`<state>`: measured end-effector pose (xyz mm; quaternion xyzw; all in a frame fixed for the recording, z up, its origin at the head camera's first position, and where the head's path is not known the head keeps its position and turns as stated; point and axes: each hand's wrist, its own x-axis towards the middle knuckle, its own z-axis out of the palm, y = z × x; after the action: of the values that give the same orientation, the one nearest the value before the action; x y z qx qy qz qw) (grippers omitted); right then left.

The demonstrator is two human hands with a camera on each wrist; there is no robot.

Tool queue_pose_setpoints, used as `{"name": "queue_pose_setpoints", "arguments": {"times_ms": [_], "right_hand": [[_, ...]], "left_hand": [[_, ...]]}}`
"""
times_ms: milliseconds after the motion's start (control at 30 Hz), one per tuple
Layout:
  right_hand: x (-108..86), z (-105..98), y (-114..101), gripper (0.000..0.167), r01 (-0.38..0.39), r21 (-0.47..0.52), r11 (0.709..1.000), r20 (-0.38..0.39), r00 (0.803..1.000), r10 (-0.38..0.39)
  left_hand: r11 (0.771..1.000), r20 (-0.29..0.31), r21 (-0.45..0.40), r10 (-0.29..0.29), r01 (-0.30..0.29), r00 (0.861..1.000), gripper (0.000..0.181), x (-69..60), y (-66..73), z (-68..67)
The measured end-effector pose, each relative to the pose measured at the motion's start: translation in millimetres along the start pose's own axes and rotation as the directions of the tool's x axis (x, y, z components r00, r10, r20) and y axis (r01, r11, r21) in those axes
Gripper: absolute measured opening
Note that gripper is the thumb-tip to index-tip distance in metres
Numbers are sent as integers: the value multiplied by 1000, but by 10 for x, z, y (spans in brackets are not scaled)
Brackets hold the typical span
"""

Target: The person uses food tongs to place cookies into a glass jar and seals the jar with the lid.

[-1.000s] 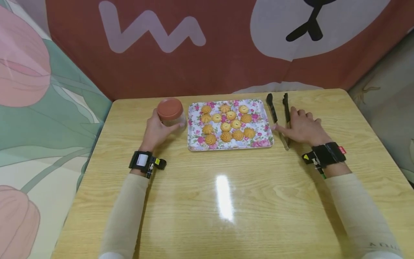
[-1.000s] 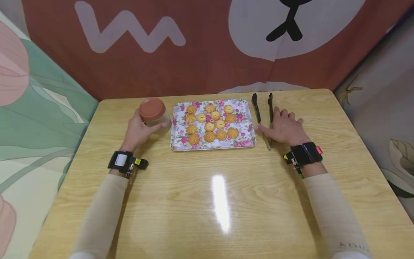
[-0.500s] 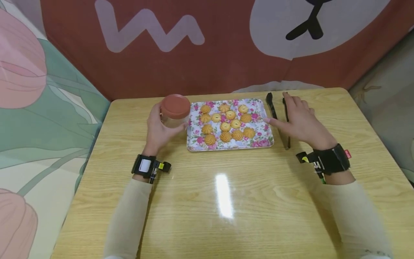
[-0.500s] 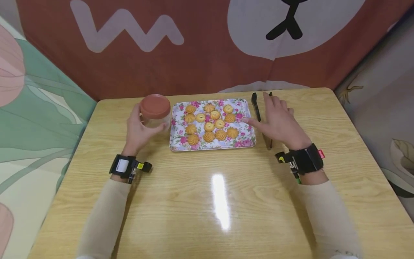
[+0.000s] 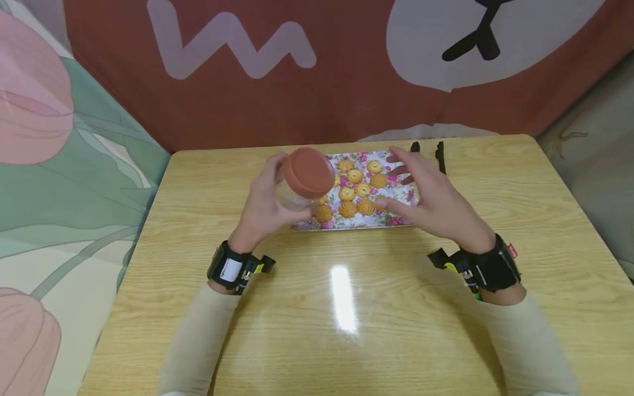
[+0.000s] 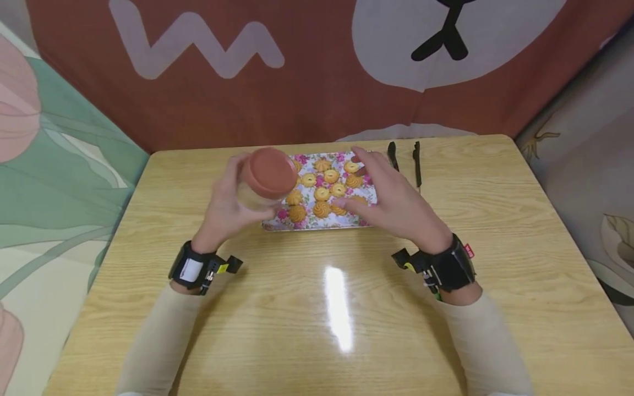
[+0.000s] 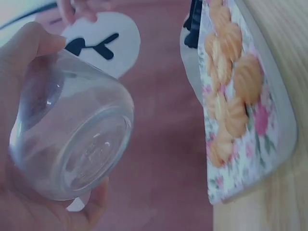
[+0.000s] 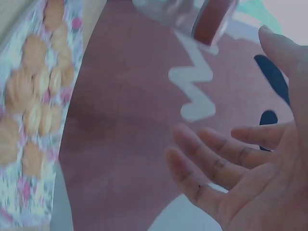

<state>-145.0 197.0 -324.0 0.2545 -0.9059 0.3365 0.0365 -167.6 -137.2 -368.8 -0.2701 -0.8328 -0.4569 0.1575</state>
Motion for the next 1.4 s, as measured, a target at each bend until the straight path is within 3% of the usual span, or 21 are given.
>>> {"name": "queue_pose_setpoints", "arguments": {"times_ms": [133,233,467,567,800,967,1100,1233,1400], "right_hand": [[-55,85,-79,97,72,13,997,10,997,-72],[-81,176,-121,96,83,20,996,47,995,-84],[-59,398,-193,104,102,19,995,141,985,-104],[-54,460,-210,106,122,47,991,155,980,-127],[-114,517,-214,102,121,40,992,114,986,-125],[-154,518,-163,90,136,55,989,80,987,-140],[-156,520,-127,94,186,23,982,68,980,-187],[-155,522,-103,99,285,-58,957,46,958,-282],[-140,551,-98,96,416,-191,889,15,907,-421]], "left_hand": [[987,64,156,-38,28,997,105,-60,151,68],[960,111,282,-23,-9,994,109,-107,241,115],[830,157,514,154,-214,975,111,-172,396,252],[803,163,544,185,-245,969,107,-192,475,299],[786,229,543,199,-295,953,101,-182,579,376],[799,271,513,197,-315,942,100,-167,604,426],[810,274,502,184,-303,944,102,-166,602,438],[826,287,485,158,-286,945,104,-168,586,424],[845,297,465,130,-263,946,102,-167,557,390]]}}
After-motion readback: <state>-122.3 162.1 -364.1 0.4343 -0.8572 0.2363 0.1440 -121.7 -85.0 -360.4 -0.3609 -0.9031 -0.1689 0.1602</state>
